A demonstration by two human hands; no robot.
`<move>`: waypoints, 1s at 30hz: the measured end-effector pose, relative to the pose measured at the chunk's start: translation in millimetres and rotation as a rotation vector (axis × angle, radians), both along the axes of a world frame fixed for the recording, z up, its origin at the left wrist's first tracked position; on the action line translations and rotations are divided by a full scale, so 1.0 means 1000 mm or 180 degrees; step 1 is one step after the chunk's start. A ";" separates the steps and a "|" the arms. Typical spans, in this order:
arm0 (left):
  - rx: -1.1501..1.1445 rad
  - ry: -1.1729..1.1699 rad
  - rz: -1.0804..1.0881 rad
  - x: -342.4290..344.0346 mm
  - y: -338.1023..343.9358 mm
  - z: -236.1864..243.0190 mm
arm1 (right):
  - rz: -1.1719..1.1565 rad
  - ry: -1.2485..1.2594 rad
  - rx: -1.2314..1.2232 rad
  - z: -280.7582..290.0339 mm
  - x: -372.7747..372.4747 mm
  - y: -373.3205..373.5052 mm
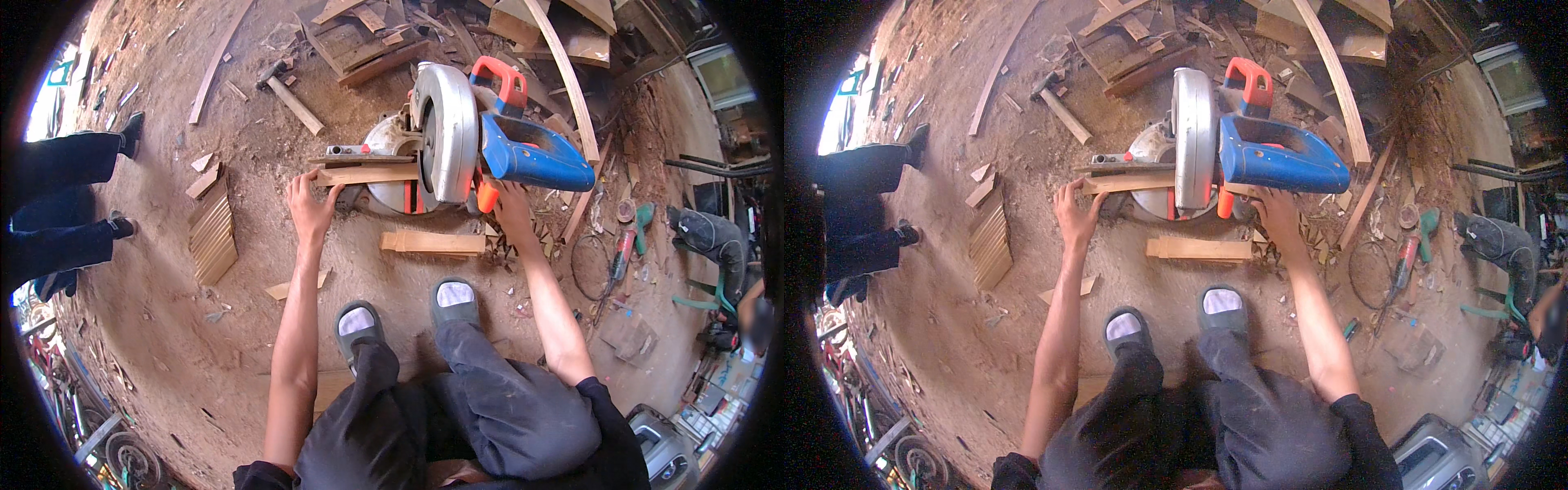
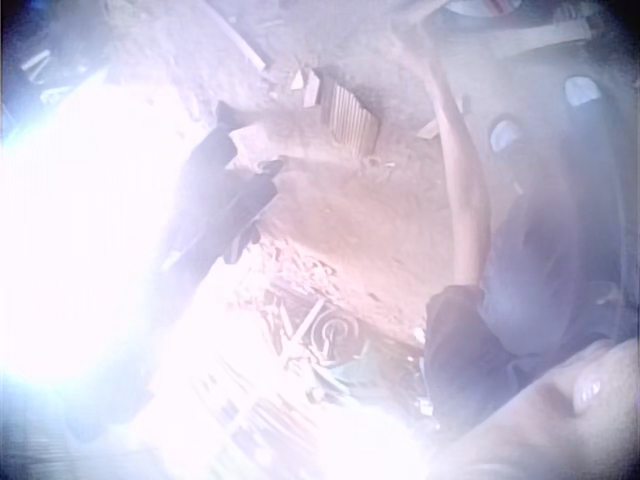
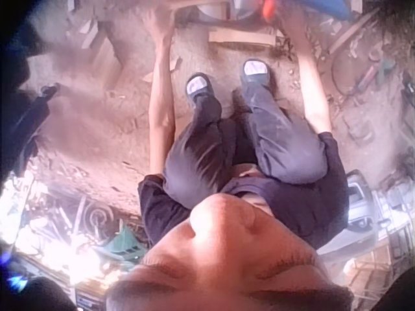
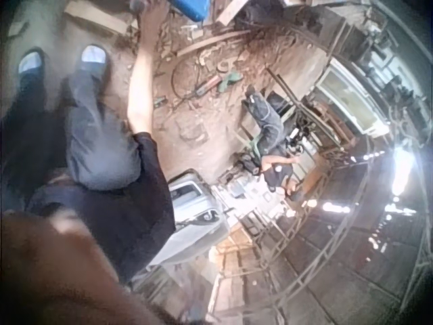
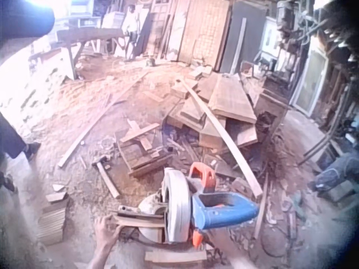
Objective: The person cuts a piece of wood using a miter saw.
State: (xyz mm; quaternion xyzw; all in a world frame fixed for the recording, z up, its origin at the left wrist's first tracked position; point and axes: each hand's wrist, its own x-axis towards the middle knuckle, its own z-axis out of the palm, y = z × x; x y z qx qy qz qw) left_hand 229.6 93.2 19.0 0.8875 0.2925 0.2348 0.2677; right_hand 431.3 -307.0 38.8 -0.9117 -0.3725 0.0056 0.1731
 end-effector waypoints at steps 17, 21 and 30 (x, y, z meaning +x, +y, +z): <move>0.0483 0.0046 -0.0449 0.019 -0.036 0.006 | 0.0546 0.0623 -0.0042 0.074 -0.111 0.017; 0.0546 0.0073 -0.0674 0.025 -0.038 0.005 | 0.0583 -0.0283 0.1314 0.200 -0.098 0.035; 0.0859 -0.0548 -0.1531 0.060 -0.045 0.000 | 0.1008 -0.0826 0.0228 0.309 -0.029 0.107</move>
